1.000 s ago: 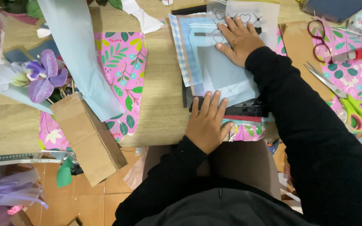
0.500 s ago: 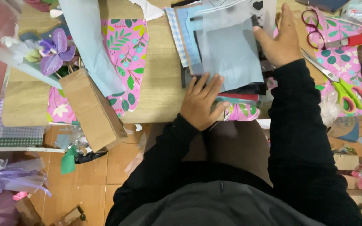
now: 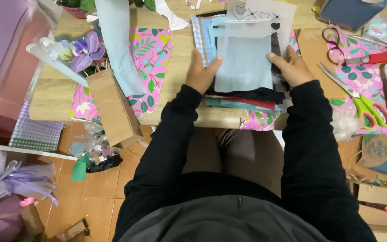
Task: The person sits at a table and folds a sheet of light blue tissue paper by hand. They smooth the paper, fold it in half, and then fold it again to create a smaller rectangular shape. The person places the folded paper on a stack of other materials on the table.
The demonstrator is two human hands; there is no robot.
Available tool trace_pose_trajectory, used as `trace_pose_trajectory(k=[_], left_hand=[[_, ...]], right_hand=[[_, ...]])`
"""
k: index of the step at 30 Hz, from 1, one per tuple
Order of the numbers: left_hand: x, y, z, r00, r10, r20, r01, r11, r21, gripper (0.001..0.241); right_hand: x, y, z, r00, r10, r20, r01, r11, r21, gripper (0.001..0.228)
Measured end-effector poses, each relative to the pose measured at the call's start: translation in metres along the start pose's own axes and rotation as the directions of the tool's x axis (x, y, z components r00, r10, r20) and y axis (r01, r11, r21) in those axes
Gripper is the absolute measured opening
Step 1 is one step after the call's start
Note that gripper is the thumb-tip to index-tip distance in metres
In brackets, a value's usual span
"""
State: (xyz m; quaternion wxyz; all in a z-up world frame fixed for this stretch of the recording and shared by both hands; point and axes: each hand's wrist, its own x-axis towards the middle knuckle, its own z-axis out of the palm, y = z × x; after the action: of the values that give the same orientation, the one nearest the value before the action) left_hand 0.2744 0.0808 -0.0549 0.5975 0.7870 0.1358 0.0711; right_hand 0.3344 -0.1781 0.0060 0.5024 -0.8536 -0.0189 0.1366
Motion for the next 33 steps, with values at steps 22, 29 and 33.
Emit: trace_pose_trajectory(k=[22, 29, 33], left_hand=[[-0.16, -0.038, -0.163, 0.817, 0.079, -0.571, 0.476, 0.467, 0.746, 0.1], [-0.191, -0.052, -0.164, 0.758, 0.313, -0.572, 0.256, 0.664, 0.702, 0.077], [-0.224, -0.015, -0.133, 0.692, 0.468, -0.55, -0.063, 0.797, 0.6, 0.078]], right_hand=[[-0.127, -0.026, 0.002, 0.494, -0.867, 0.064, 0.778, 0.407, -0.478, 0.069], [-0.172, -0.051, 0.062, 0.334, -0.936, 0.111, 0.928, 0.306, -0.214, 0.064], [-0.208, -0.066, 0.078, 0.294, -0.941, 0.169, 0.954, 0.278, -0.113, 0.058]])
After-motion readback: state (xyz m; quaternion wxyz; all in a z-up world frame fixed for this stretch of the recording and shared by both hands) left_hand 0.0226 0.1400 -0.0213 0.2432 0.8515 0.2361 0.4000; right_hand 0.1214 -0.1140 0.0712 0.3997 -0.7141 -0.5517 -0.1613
